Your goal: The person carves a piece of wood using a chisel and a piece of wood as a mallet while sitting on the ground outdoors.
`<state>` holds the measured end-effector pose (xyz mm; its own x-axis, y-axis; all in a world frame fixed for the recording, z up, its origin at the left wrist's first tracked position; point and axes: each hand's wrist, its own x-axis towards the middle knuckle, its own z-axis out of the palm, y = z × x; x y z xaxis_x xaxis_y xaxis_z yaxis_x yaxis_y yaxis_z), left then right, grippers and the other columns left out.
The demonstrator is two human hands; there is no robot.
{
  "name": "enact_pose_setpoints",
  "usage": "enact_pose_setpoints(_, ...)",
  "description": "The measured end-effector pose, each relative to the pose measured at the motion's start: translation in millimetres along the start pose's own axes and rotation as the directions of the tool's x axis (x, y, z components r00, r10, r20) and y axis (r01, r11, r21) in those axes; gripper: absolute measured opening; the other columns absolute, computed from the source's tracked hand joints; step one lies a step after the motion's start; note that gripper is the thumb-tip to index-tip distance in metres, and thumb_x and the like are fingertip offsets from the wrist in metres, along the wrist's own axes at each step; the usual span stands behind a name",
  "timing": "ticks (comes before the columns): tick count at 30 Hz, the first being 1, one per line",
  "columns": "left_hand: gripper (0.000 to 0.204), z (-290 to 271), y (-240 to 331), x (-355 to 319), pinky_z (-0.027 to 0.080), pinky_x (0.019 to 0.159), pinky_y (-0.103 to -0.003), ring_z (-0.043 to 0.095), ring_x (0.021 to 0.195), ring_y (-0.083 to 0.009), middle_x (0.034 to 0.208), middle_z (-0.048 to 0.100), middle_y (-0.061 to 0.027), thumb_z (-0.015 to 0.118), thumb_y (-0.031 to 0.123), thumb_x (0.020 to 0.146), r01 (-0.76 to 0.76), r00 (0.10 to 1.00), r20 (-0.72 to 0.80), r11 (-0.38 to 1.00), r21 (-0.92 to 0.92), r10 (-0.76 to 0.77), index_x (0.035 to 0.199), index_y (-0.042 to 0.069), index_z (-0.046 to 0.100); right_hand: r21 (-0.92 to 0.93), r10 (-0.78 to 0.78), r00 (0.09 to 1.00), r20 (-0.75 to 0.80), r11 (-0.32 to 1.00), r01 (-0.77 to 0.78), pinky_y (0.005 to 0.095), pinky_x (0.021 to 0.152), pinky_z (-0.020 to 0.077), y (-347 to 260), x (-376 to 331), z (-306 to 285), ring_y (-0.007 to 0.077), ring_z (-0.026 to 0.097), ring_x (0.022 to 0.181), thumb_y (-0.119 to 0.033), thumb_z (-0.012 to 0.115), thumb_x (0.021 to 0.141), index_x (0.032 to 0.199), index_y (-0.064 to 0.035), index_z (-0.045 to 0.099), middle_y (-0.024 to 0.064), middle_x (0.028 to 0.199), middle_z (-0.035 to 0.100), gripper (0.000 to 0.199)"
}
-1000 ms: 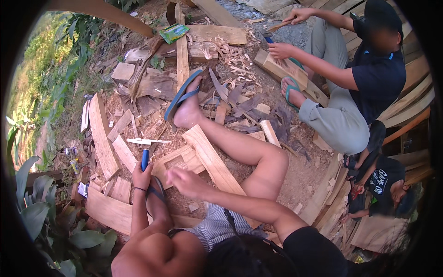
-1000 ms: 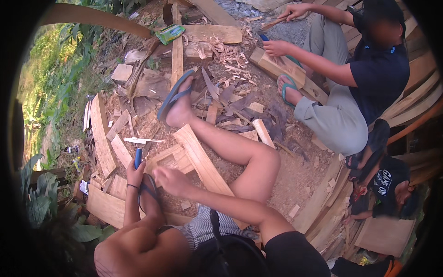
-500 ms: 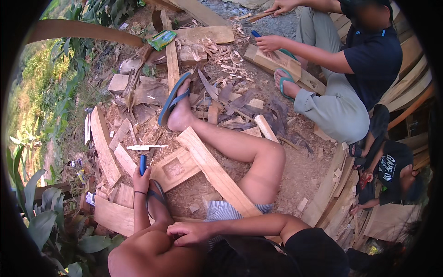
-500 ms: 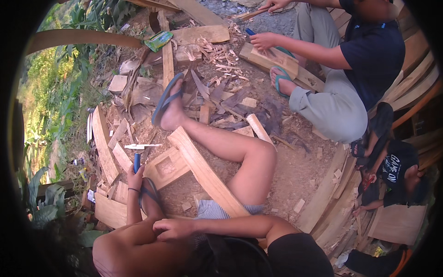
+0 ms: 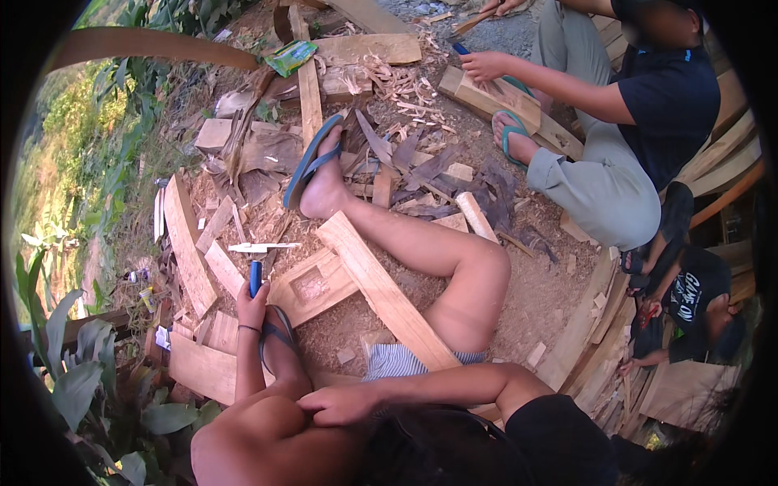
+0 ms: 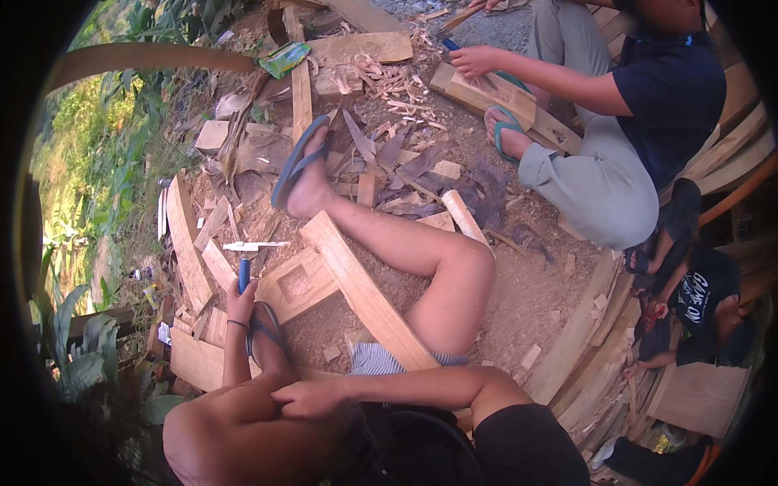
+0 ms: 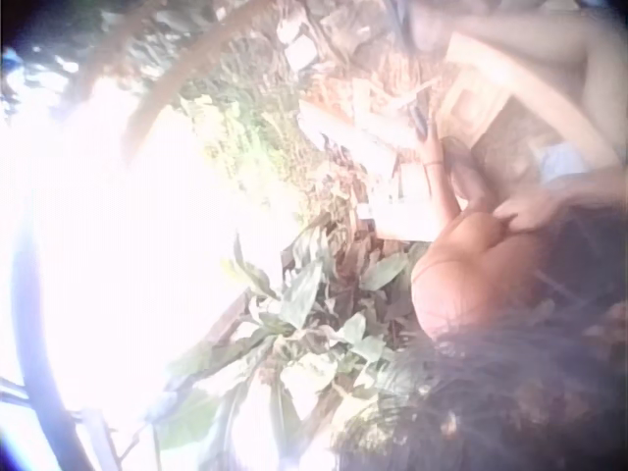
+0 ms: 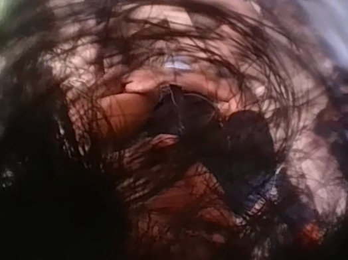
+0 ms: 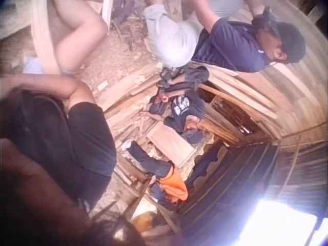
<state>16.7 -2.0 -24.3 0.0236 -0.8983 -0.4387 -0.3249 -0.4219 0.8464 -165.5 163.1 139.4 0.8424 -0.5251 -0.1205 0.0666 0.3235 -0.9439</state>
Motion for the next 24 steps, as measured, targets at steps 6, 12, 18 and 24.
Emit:
enact_pose_setpoints(6,0.021,-13,66,-15,0.045,0.052,-0.024,0.054,0.058,-0.0074,0.073,0.058,0.0013,0.074,0.018,0.089,-0.035,0.997,0.057,0.992,-0.119,0.042,0.097,0.004,0.061,-0.133,0.135,0.983,-0.121,0.98,-0.151,0.0397,0.075,0.0498,-71,-59,-53,0.0253,0.064,0.081,-0.026,0.062,0.093,0.089,-0.002,0.062,0.0128,0.085,0.064,0.024)
enact_pose_setpoints(12,0.026,-46,123,-49,0.057,0.08,-0.032,0.069,0.091,-0.0208,0.101,0.062,-0.009,0.063,0.005,0.096,-0.241,0.966,-0.036,0.841,-0.484,0.257,0.115,0.006,0.045,-0.432,-0.053,0.439,-0.897,0.319,-0.844,0.0545,0.097,0.0412,-15,-83,-87,0.0378,0.047,0.12,-0.035,0.072,0.086,0.136,-0.009,0.048,0.018,0.125,0.049,0.062)
enact_pose_setpoints(18,0.028,-14,86,-41,0.049,0.101,-0.043,0.062,0.118,-0.031,0.115,0.058,-0.0144,0.06,-0.005,0.093,-0.292,0.923,0.057,0.788,-0.543,0.381,0.109,0.008,0.042,-0.361,0.031,0.446,-0.895,0.538,-0.762,0.0521,0.103,0.0426,3,-86,-99,0.049,0.049,0.124,-0.035,0.078,0.081,0.155,-0.0015,0.017,0.0297,0.137,0.042,0.102)
enact_pose_setpoints(24,0.023,-11,78,-52,0.049,0.093,-0.036,0.062,0.1,-0.0182,0.106,0.06,-0.0082,0.069,0.004,0.092,-0.213,0.97,0.039,0.913,-0.349,0.241,0.103,0.005,0.049,-0.325,0.13,0.44,-0.889,0.497,-0.804,0.0525,0.099,0.0459,-9,-83,-99,0.0481,0.053,0.12,-0.037,0.08,0.079,0.158,-0.0061,0.01,0.0284,0.135,0.044,0.11)
